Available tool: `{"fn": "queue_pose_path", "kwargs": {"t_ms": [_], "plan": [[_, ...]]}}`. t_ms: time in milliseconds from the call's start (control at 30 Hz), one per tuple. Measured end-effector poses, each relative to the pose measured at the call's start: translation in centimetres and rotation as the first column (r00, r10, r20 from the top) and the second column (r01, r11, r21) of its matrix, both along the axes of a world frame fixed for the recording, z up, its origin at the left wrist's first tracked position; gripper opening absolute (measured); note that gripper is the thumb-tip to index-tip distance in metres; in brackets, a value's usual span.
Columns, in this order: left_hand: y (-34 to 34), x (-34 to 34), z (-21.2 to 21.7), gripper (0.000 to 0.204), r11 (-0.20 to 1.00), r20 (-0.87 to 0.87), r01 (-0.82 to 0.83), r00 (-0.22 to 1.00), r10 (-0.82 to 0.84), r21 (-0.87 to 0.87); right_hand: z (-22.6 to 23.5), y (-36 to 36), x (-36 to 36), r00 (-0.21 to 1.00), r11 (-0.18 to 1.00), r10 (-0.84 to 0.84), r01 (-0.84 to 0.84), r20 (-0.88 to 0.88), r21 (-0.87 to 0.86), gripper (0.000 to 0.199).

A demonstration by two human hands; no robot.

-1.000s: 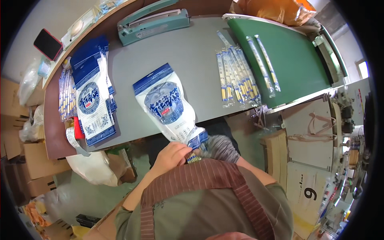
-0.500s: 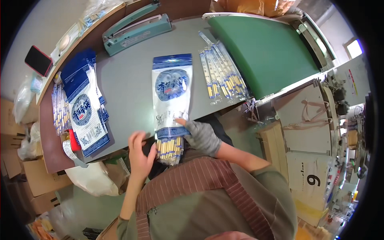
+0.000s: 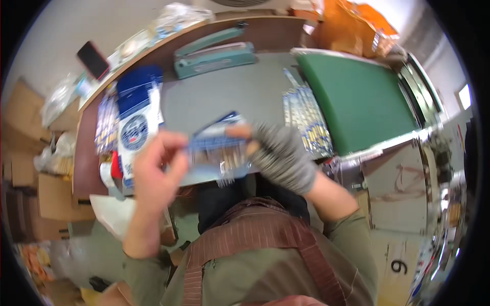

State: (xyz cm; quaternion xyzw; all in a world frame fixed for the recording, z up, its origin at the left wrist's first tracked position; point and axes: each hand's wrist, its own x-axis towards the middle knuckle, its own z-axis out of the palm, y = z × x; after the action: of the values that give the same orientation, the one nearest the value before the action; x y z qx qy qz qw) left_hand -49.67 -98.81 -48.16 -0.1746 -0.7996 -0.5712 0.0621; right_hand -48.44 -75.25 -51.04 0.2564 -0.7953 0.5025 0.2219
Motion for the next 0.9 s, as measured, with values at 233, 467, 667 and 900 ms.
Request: {"fn": "queue_pose_path", "kwargs": {"t_ms": [233,467,667,900], "plan": [[-2.5,-8.5,9.5,0.020,0.888,-0.145,0.151,0.961,-0.235,-0.435,10.2,-1.8,-6.8,0.965,0.993,0.113,-0.115,0.239,-0.004,0.025],[0.9,-11.9,2.5,0.072,0.885,-0.486,-0.069,0.854,-0.186,-0.460,7.8,-3.0,-14.5,0.837,0.990,0.138,-0.095,0.529,-0.108,0.029],[-0.8,-11.6,4.1,0.020,0.848,-0.769,-0.274,0.602,-0.217,-0.454,1.4,0.8,-13.3,0.932,0.926,-0.324,0.277,0.164,0.257,0.054],[-2.0,-7.8,-9.3,0.032,0.497,0.022,0.366,0.821,-0.571,-0.787,-15.2,12.6,-8.0,0.537,0.137,-0.818,0.531,-0.206,0.836,0.081]]}}
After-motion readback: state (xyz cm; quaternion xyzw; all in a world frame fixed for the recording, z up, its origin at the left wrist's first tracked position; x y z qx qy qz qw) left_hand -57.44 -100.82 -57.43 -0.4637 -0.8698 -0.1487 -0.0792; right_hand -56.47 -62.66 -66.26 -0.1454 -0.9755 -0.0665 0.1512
